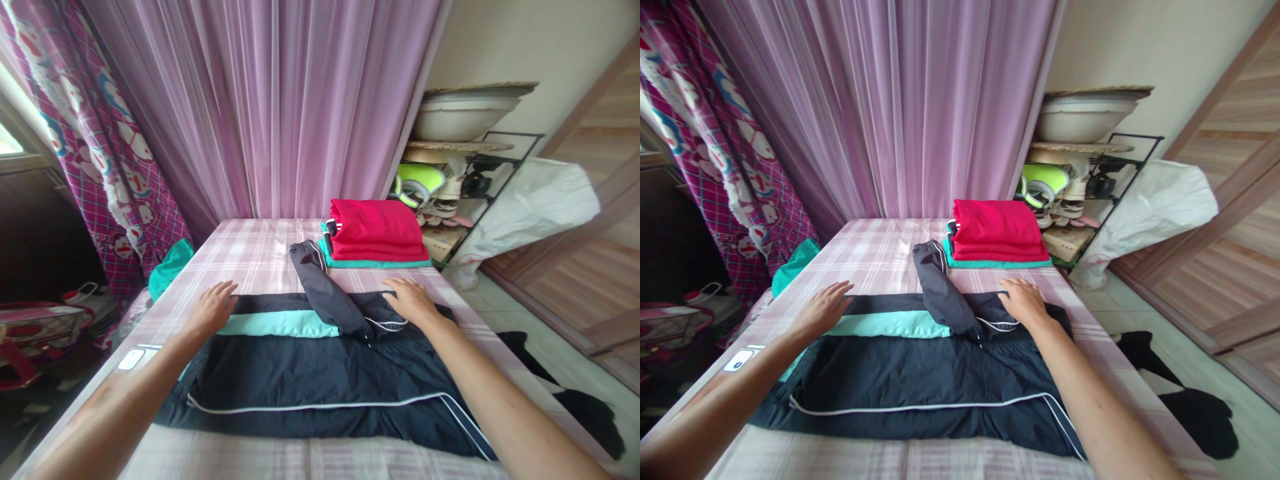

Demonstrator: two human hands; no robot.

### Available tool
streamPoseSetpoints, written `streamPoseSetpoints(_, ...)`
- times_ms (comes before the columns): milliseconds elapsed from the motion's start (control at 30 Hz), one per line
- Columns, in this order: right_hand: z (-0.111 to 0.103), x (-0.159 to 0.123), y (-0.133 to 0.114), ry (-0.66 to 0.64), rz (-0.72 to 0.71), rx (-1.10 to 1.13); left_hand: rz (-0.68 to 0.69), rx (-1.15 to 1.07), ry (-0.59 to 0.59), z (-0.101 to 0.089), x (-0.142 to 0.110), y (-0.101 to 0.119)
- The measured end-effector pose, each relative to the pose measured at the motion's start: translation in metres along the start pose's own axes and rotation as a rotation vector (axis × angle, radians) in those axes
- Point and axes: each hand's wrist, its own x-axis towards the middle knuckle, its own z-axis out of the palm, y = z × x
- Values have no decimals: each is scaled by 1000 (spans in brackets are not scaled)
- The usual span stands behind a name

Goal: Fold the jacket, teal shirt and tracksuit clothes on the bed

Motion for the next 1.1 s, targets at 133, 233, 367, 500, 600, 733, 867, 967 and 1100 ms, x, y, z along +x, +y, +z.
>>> streamPoseSetpoints(133, -18, 21, -51, -44, -80, 105, 17, -17, -165, 16, -24, 21)
streamPoseSetpoints(233, -24, 33, -93, -288, -88, 188, -5, -27, -227, 22, -30, 24)
streamPoseSetpoints(367, -29, 26, -123, -263, -141, 237, 12, -125, -198, 19, -29, 14)
streamPoseSetpoints(500, -41, -9, -133, -174, -423, 374, 2, -305, -92, 9, -31, 1)
streamPoseSetpoints(600, -50, -42, -135, -341, -742, 359, -72, -416, 38, -2, -35, -2)
streamPoseSetpoints(733, -53, -68, -128, -562, -762, 374, -51, -487, 141, -16, -36, 18)
streamPoseSetpoints(867, -47, -79, -122, -567, -735, 380, 55, -503, 93, -26, -21, 63)
streamPoseSetpoints(967, -42, -93, -124, -512, -752, 319, -111, -511, -107, -27, -1, 101)
streamPoseSetpoints(1100, -34, -112, -120, -446, -690, 343, -290, -610, -236, -16, 22, 139)
